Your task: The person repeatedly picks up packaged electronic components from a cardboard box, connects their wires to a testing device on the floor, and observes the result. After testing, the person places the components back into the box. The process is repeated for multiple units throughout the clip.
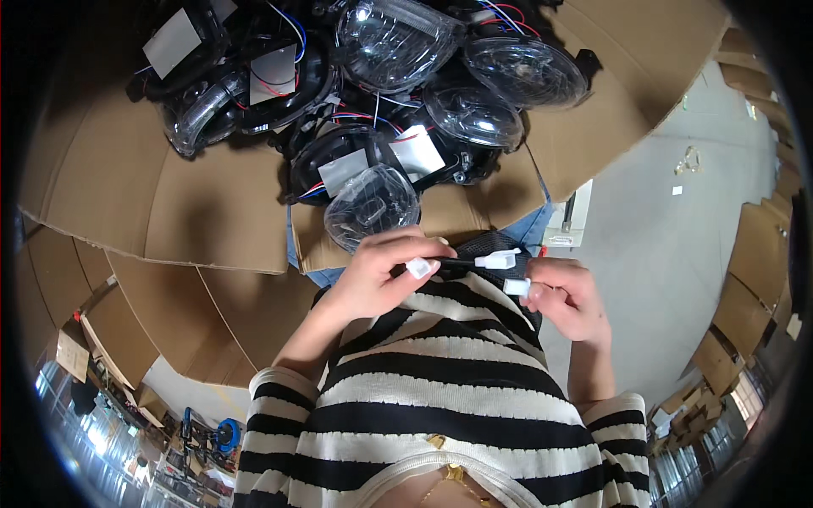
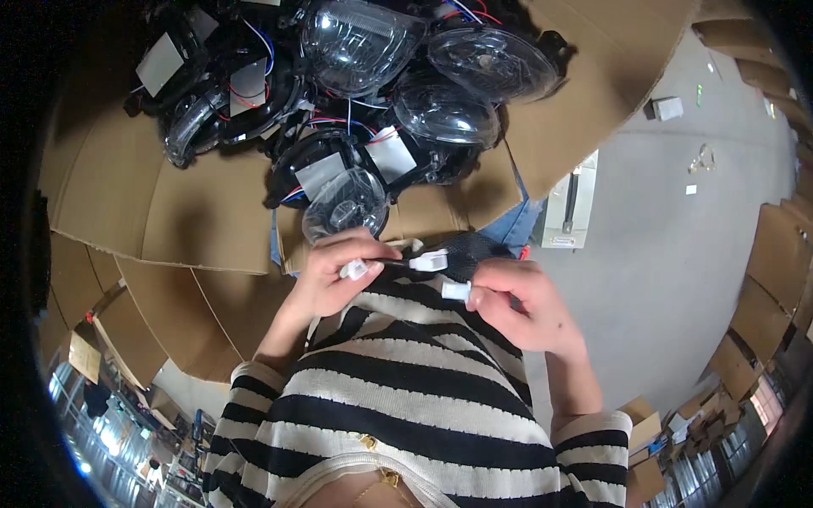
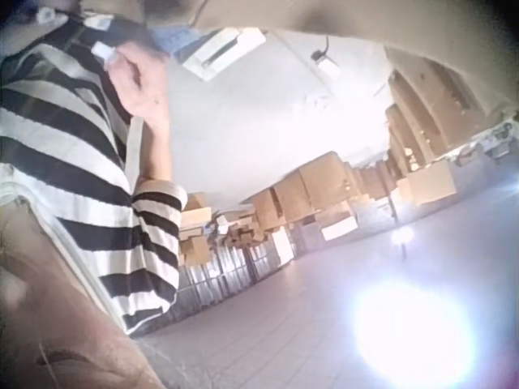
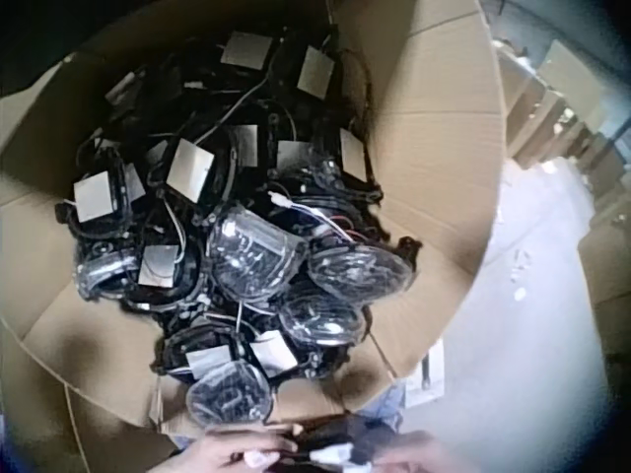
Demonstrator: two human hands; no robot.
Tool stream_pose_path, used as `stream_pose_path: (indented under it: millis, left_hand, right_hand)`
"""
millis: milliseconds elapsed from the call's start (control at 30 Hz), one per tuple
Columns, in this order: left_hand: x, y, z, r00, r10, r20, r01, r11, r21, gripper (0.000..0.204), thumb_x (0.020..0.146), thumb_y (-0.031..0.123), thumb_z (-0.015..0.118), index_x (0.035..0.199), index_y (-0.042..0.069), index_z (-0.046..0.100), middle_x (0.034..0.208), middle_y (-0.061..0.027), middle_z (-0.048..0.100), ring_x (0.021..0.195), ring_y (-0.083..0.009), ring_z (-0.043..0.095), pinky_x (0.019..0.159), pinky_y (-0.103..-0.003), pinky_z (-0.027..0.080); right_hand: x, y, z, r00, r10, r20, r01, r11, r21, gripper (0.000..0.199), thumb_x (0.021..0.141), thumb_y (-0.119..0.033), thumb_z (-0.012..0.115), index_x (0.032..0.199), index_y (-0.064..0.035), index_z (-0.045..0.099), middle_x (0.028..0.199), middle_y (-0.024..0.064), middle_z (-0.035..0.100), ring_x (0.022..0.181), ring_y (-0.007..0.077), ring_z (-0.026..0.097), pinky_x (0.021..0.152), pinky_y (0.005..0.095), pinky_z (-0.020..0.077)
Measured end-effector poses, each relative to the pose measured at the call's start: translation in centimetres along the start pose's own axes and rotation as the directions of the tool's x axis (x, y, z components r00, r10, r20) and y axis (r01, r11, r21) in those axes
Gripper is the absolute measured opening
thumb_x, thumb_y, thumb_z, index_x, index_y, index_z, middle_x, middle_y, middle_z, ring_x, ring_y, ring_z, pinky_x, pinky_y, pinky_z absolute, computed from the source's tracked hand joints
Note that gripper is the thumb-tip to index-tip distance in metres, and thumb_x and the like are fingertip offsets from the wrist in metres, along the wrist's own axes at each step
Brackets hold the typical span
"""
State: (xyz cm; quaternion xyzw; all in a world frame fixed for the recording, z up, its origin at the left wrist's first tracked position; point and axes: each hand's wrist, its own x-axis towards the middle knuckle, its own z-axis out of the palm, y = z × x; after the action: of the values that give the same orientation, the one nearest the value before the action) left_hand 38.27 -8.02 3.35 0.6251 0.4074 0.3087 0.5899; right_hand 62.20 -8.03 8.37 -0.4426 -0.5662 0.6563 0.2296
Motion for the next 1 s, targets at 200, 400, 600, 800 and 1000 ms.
stream_pose_path:
  millis: [200, 400, 600, 800, 1000]
  left_hand:
    - [-0.4, 1.4, 0.0, 0.999, 0.030, 0.016, -0.031, 0.998, 0.062, 0.018, 0.072, 0.002, 0.056, 0.090, 0.002, 0.060, 0.072, -0.0079, 0.056, 0.060, -0.0182, 0.053, 0.054, -0.027, 0.042]
    - [-0.9, 0.9, 1.0, 0.987, 0.101, -0.128, -0.084, 0.987, 0.138, 0.022, 0.069, 0.000, 0.058, 0.091, 0.003, 0.061, 0.070, -0.0067, 0.056, 0.058, -0.0167, 0.051, 0.053, -0.026, 0.041]
    - [-1.4, 0.3, 1.1, 0.978, 0.103, -0.184, -0.082, 0.990, 0.117, 0.024, 0.067, -0.002, 0.058, 0.090, 0.001, 0.061, 0.068, -0.0057, 0.055, 0.058, -0.0146, 0.050, 0.053, -0.025, 0.040]
    - [-1.3, 0.3, 1.1, 0.974, 0.121, -0.191, -0.104, 0.990, 0.098, 0.024, 0.067, -0.002, 0.057, 0.090, 0.002, 0.061, 0.066, -0.0059, 0.054, 0.058, -0.0145, 0.050, 0.054, -0.025, 0.039]
    - [-1.4, 0.2, 0.7, 0.976, 0.207, -0.069, -0.187, 0.956, 0.225, 0.028, 0.062, 0.001, 0.059, 0.090, 0.005, 0.061, 0.066, -0.0023, 0.053, 0.057, -0.0183, 0.050, 0.055, -0.028, 0.039]
  right_hand:
    - [-0.2, -1.0, -0.1, 0.998, -0.042, 0.053, 0.031, 0.982, 0.186, 0.010, 0.074, -0.001, 0.047, 0.065, -0.0004, 0.052, 0.057, 0.0045, 0.046, 0.048, 0.0142, 0.039, 0.045, 0.0261, 0.0293]
    - [-0.2, -1.5, 0.4, 0.999, 0.050, 0.018, -0.051, 0.996, 0.070, 0.012, 0.076, -0.004, 0.048, 0.065, -0.0014, 0.051, 0.052, 0.0035, 0.040, 0.045, 0.0120, 0.035, 0.043, 0.0260, 0.0271]
    - [-1.0, -1.1, 0.4, 0.999, 0.035, -0.015, -0.034, 0.998, 0.047, 0.013, 0.076, -0.005, 0.049, 0.064, -0.0006, 0.049, 0.049, 0.0037, 0.037, 0.043, 0.0117, 0.032, 0.041, 0.0261, 0.0256]
    - [-0.4, -2.0, 0.6, 0.986, 0.156, -0.057, -0.154, 0.987, 0.036, 0.012, 0.074, -0.005, 0.049, 0.063, 0.0002, 0.048, 0.050, 0.0046, 0.037, 0.043, 0.0138, 0.034, 0.042, 0.0271, 0.0272]
    - [-0.5, -0.4, 1.5, 0.986, 0.033, -0.161, -0.070, 0.970, -0.231, 0.010, 0.071, -0.002, 0.049, 0.062, 0.0015, 0.047, 0.050, 0.0081, 0.034, 0.043, 0.0179, 0.034, 0.043, 0.0292, 0.0277]
